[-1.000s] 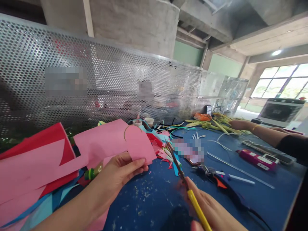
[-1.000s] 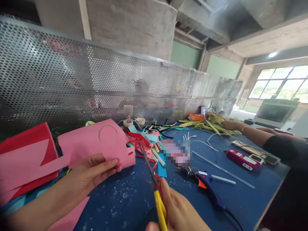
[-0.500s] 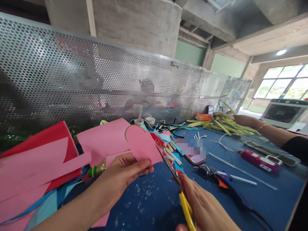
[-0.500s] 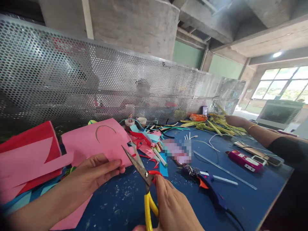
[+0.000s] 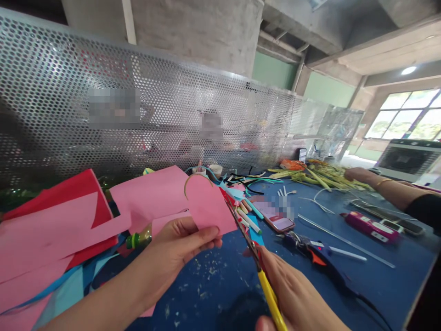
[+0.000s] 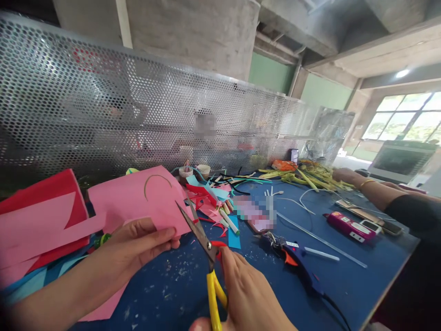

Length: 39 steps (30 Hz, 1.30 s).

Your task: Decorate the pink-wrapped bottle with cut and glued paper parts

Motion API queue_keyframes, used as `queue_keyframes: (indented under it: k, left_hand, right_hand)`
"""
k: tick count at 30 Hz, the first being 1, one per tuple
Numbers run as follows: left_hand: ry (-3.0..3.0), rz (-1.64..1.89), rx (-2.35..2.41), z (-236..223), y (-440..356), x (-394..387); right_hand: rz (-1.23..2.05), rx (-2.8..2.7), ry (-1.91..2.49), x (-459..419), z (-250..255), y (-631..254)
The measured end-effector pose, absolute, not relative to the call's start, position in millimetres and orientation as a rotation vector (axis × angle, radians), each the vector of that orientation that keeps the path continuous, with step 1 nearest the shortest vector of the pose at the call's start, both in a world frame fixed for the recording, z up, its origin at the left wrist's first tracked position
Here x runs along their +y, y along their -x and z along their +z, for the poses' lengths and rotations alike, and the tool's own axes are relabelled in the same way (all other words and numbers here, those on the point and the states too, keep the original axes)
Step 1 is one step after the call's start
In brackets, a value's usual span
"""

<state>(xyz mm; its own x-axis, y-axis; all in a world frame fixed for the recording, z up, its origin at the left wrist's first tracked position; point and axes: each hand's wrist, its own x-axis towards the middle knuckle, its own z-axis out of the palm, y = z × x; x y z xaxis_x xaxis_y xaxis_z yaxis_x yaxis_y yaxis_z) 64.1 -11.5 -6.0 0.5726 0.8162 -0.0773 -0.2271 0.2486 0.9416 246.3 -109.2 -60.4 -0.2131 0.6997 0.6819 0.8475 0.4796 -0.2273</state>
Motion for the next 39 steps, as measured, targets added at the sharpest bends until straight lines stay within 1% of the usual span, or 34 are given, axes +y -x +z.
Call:
queue_keyframes:
  k: [9, 30, 34, 39]
  left_hand:
    - [-1.115, 0.764, 0.660, -6, -65, -13]
    - [-1.075, 0.740, 0.714, -11, -65, -15]
    - [-1.054, 0.725, 0.722, -16, -66, -14]
    - [-1.026, 0.734, 0.738, -19, -68, -14]
  right_hand:
    - [-0.193, -1.989, 1.290, -111, -69, -251]
    - [0.244, -1.882, 1.236, -114, -53, -235]
    - [0.228, -1.911, 1.313, -119, -58, -238]
    - [0.097, -1.939, 1.442, -122, -78, -244]
